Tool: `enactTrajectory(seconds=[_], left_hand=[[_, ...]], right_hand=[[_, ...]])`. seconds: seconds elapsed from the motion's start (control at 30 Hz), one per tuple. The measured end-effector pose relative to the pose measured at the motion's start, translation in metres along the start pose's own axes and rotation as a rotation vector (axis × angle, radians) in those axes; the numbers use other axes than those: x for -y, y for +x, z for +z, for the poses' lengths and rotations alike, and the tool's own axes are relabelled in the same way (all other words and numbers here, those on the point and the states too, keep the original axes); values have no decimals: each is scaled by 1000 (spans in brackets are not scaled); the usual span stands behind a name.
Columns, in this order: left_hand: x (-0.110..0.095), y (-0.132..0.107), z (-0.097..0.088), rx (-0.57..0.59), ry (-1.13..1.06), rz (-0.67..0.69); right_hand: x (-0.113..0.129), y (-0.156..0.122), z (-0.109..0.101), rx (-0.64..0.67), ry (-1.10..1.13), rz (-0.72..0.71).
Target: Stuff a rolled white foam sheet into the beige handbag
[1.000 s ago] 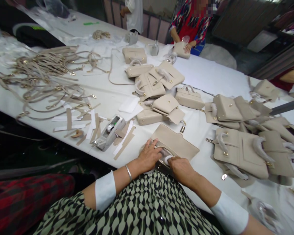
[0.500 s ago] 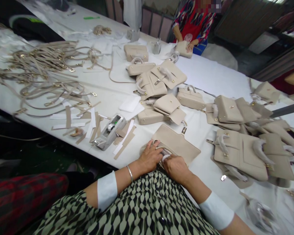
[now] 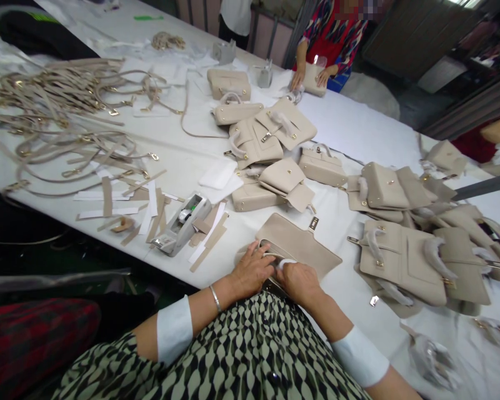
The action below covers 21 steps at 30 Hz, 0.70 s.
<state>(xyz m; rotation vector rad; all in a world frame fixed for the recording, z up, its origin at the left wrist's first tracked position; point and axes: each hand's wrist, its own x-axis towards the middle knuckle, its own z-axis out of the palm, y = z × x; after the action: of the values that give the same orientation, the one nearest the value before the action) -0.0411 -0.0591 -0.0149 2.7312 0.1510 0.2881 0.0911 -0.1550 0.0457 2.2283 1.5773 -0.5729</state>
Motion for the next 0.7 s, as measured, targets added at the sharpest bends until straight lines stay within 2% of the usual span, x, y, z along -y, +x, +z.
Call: enactTrajectory(seconds=[0.07, 0.2, 0.27, 0.4, 0.5, 0.57, 0.7], left_hand=[[-1, 1, -2, -3, 11, -9], [0, 1, -6, 8, 21, 21], [2, -1, -5, 7, 29, 73], [4, -4, 0, -52, 44, 136], [4, -6, 7, -137, 47, 131], [4, -8, 10, -181, 42, 129], [7, -12, 10, -147, 21, 124]], right_hand=[[-1, 2, 3, -4, -9, -46], [-13, 4, 11, 37, 101, -326], [-20, 5, 15, 92, 182, -390], [-22, 5, 20, 136, 220, -341], [-19, 6, 21, 138, 232, -303], [-18, 7, 22, 174, 323, -310], [-14, 10, 24, 241, 494, -245]])
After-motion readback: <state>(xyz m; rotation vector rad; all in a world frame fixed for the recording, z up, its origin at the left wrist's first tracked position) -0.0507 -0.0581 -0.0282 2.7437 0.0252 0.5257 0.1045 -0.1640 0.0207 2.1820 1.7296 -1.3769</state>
